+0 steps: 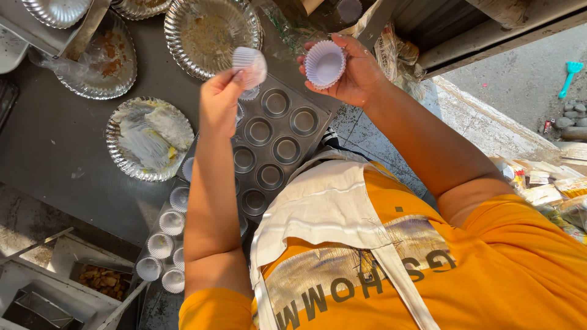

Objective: The person places paper liners into the individual cups of multiple muffin tins by hand.

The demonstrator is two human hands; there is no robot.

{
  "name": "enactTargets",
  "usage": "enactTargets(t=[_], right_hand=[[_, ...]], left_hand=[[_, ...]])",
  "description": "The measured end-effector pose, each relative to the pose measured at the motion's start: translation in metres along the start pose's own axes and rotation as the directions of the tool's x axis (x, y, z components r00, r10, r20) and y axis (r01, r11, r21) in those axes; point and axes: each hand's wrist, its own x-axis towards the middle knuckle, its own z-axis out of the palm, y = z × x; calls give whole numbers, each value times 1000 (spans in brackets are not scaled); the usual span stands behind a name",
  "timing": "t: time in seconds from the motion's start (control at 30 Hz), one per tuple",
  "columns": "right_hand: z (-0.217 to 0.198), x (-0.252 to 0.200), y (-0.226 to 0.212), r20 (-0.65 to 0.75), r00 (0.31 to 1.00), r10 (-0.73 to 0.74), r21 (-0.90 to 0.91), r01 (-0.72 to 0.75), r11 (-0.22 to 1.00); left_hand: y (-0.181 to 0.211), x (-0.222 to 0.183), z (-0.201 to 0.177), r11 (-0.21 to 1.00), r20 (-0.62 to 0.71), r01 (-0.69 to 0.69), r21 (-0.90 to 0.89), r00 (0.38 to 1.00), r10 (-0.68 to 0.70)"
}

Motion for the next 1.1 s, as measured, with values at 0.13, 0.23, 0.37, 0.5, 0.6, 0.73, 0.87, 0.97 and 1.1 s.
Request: enactTargets(t=[0.13, 0.23, 0.37, 0.5, 0.6, 0.73, 0.87, 0.97, 1.1], right_hand=[[-21, -9, -4, -16, 1000, -7, -68, 6, 998], [-51, -15, -6, -86, 996, 4, -264, -26, 964], [-93, 3, -4, -211, 969, 131, -312, -194, 930], [-126, 31, 4, -73, 966, 246, -190, -256, 948], [-135, 59, 7, -216, 946, 241, -234, -290, 928], [-140, 85, 8, -235, 933, 274, -359, -345, 867], [-150, 91, 11, -259, 907, 333, -428, -417, 802], [-152, 90, 13, -228, 905, 360, -438, -425, 792], [-145, 80, 9, -190, 918, 348, -453, -396, 799]], left_hand=[[-12, 13, 46, 947, 62, 161, -278, 987, -150], [-20, 16, 49, 930, 81, 209, -303, 978, -193], [-20, 11, 38, 904, 60, 211, -371, 977, -204], [-22, -1, 34, 915, 18, 228, -331, 972, -236], [-24, -10, 34, 944, -53, 226, -240, 968, -245], [-27, -18, 42, 989, -130, 147, -1, 981, -146], [-34, -28, 53, 602, -182, 116, 790, 982, 50], [-46, -34, 58, 202, 79, -143, 969, 952, 297], [-71, -38, 60, -37, 238, -238, 971, 927, 291]])
